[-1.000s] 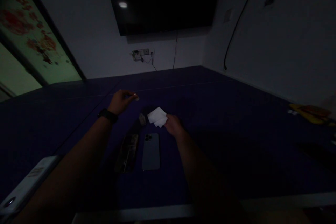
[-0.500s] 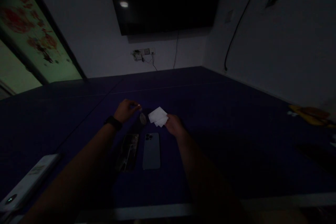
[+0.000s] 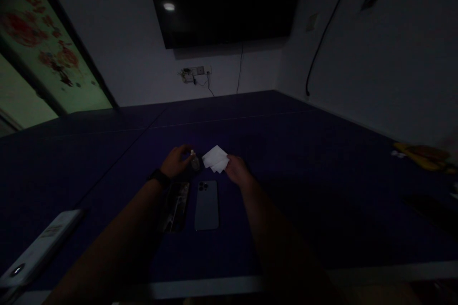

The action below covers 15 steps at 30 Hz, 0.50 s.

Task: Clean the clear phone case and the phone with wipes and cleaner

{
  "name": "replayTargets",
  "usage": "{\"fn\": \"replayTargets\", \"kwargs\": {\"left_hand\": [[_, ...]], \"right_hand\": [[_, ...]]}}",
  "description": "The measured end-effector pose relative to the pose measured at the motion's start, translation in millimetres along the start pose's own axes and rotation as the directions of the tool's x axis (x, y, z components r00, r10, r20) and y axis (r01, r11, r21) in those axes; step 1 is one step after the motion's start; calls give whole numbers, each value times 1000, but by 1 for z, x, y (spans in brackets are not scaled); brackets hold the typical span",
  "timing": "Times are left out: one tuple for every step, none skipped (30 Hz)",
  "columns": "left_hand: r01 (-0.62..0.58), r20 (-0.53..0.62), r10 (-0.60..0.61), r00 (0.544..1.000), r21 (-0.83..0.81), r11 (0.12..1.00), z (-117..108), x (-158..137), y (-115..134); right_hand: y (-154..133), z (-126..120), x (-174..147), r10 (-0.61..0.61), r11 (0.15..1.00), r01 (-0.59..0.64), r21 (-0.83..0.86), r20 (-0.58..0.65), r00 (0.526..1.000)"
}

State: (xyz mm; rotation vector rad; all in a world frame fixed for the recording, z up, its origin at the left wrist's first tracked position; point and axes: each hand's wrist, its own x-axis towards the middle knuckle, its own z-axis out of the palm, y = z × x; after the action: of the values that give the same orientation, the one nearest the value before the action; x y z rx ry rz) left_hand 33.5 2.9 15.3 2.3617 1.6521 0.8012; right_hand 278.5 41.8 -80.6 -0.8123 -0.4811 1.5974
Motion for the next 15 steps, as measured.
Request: {"fn": "replayTargets", "kwargs": {"left_hand": [[12,-2,-12,1000,7,1000,-3,-1,0],[27,-2,-27,1000,19,999,-8,-3,0],[45,0,-45,999,35,998,-12,-7,0],[64,9,-64,998,57,996,-17,-12,0],[85,19,-87,996,87,993,-20,-18,0],[109,34,-114,993,120,987,-23,-27,0],[130,61,-141,988,152,980,-24,-38,0],[150,95,-169,981,182,972,-24,-50,1],[173,125,-202,971,208,963,-22,-63,3],[190,160,-228,960,224,956,-19,-77,5],[201,195,-248,949,233,951,-16,-90,8],[212,221,-267,938,246,946,-13,-102,12],[214,246,-282,927,271,939,-10,-112,17],[221,255,-303,918,305,926,-7,-119,21],[238,249,-331,910,339,910,-5,-125,26]], "right_hand": [[1,0,-1,-10,1000,10,-1,13,1000],[1,0,-2,-19,1000,19,-3,26,999],[2,1,-3,-27,1000,27,-6,40,999],[3,1,-4,-33,999,34,-9,51,998],[4,1,-5,-39,999,40,-13,59,998],[5,1,-5,-44,999,45,-16,63,997],[5,1,-6,-49,999,51,-20,63,997],[6,1,-6,-55,998,57,-22,58,997],[7,1,-5,-62,998,63,-23,51,997],[7,1,-5,-70,997,71,-23,40,997],[8,1,-4,-81,996,82,-20,28,996],[8,1,-3,-93,995,93,-16,16,996],[8,2,-3,-107,994,107,-11,4,994],[9,2,-3,-123,992,123,-5,-6,992],[9,2,-3,-140,990,140,1,-15,990]]}}
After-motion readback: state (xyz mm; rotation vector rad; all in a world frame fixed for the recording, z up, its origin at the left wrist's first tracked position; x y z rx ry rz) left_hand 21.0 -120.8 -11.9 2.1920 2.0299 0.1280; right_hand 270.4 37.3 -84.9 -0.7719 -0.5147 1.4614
